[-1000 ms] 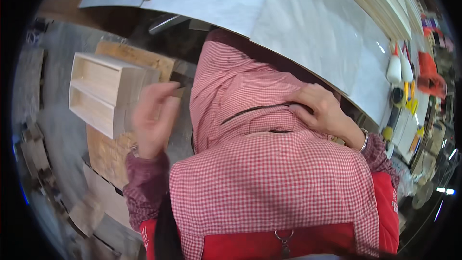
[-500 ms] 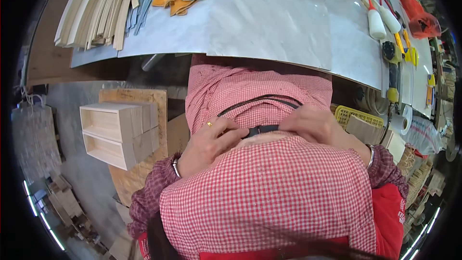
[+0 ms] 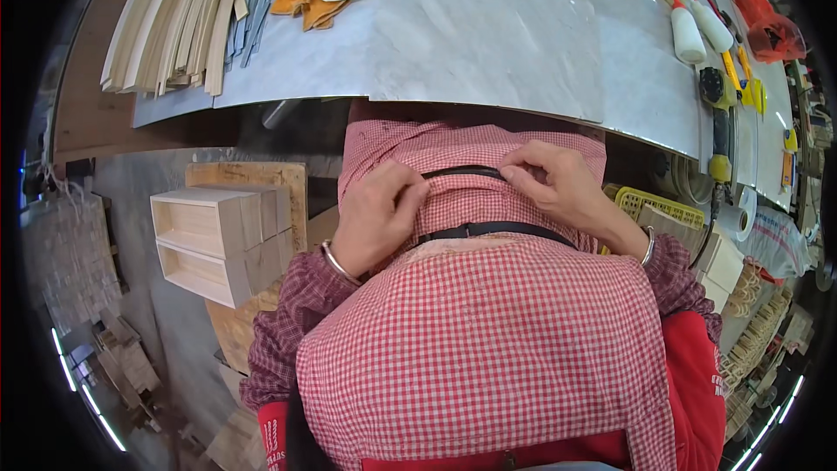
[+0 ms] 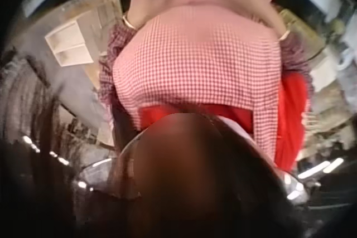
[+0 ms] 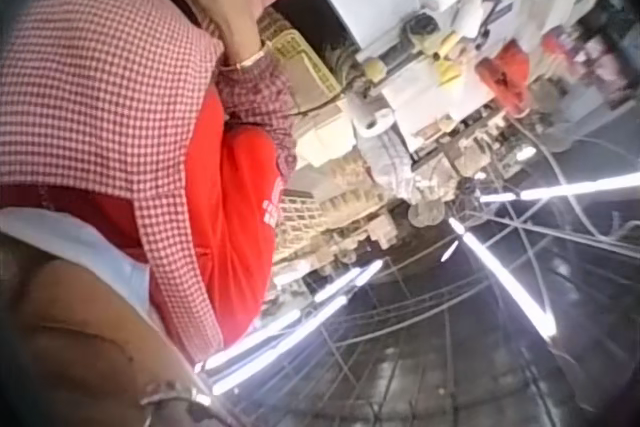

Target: Apply glue and use a pneumatic nailer to assemble components into wooden boxes.

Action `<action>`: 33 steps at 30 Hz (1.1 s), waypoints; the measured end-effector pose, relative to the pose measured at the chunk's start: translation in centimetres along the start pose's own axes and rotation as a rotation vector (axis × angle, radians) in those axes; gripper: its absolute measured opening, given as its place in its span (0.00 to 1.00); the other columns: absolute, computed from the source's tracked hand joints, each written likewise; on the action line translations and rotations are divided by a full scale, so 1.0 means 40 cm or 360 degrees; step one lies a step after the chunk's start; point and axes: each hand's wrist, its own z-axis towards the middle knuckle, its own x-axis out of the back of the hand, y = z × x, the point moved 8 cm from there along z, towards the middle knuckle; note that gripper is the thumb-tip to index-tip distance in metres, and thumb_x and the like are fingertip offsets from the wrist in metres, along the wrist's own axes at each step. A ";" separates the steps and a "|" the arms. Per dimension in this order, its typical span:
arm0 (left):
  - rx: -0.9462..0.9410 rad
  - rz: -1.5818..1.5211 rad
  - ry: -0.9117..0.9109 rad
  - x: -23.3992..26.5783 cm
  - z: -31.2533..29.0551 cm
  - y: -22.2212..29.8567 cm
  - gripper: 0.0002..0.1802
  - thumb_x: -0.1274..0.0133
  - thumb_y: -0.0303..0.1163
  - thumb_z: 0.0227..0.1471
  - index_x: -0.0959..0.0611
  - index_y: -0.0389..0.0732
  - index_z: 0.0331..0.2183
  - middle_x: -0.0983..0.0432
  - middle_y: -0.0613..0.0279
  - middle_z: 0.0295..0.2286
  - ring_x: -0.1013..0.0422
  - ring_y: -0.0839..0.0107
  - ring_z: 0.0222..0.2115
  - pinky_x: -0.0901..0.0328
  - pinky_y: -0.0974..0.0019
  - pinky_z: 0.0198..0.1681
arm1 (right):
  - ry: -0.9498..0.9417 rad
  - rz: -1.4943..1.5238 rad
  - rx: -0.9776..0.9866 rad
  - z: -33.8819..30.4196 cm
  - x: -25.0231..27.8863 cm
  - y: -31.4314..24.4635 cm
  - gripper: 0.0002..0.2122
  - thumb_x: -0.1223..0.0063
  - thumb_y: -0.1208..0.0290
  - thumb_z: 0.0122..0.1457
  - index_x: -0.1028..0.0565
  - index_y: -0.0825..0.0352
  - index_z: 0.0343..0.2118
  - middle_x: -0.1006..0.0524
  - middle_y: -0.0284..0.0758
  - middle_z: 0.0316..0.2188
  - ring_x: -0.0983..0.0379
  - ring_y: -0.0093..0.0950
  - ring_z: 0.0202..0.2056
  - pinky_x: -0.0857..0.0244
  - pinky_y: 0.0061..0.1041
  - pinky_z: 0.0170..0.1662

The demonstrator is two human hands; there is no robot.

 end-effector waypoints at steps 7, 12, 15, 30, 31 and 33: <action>0.0289 -0.0618 -0.0436 0.000 -0.011 -0.027 0.09 0.44 0.34 0.51 0.21 0.38 0.30 0.29 0.66 0.26 0.36 0.75 0.24 0.39 0.72 0.28 | -0.0185 0.0320 -0.0199 -0.026 0.000 -0.012 0.06 0.50 0.70 0.54 0.24 0.67 0.29 0.25 0.31 0.23 0.35 0.24 0.20 0.40 0.24 0.25; -0.0486 0.0084 -0.0619 0.194 0.030 0.206 0.15 0.44 0.36 0.50 0.22 0.37 0.39 0.29 0.60 0.29 0.35 0.67 0.27 0.38 0.68 0.31 | 0.0158 -0.0211 0.0173 -0.013 0.028 0.043 0.09 0.52 0.67 0.53 0.24 0.67 0.31 0.24 0.35 0.24 0.32 0.33 0.22 0.36 0.29 0.29; -0.0680 -0.0212 -0.0731 0.281 0.051 0.298 0.15 0.45 0.34 0.50 0.23 0.37 0.40 0.29 0.60 0.30 0.35 0.68 0.26 0.37 0.68 0.30 | 0.0146 -0.0194 0.0230 0.001 0.111 0.020 0.10 0.52 0.66 0.52 0.23 0.67 0.30 0.23 0.37 0.24 0.31 0.35 0.23 0.36 0.30 0.30; -0.1846 -0.1741 -0.0751 0.637 -0.083 0.415 0.15 0.47 0.30 0.51 0.23 0.38 0.43 0.28 0.60 0.35 0.34 0.71 0.26 0.36 0.70 0.27 | -0.0213 -0.0043 0.0210 0.057 0.078 0.008 0.12 0.50 0.64 0.55 0.21 0.67 0.36 0.21 0.33 0.29 0.29 0.28 0.26 0.35 0.23 0.33; -0.1934 -0.1857 -0.0790 0.635 -0.077 0.409 0.15 0.47 0.30 0.51 0.23 0.38 0.43 0.28 0.60 0.36 0.33 0.71 0.26 0.35 0.70 0.27 | -0.0194 0.0014 0.0164 0.048 0.077 0.032 0.13 0.50 0.64 0.55 0.21 0.67 0.36 0.21 0.33 0.28 0.30 0.28 0.25 0.35 0.24 0.32; -0.2054 -0.2079 -0.0766 0.655 -0.087 0.413 0.16 0.48 0.29 0.51 0.23 0.39 0.43 0.27 0.60 0.36 0.33 0.72 0.26 0.35 0.70 0.27 | -0.0257 0.0137 0.0112 0.040 0.078 0.051 0.13 0.51 0.63 0.55 0.22 0.68 0.34 0.21 0.33 0.26 0.30 0.29 0.24 0.35 0.25 0.32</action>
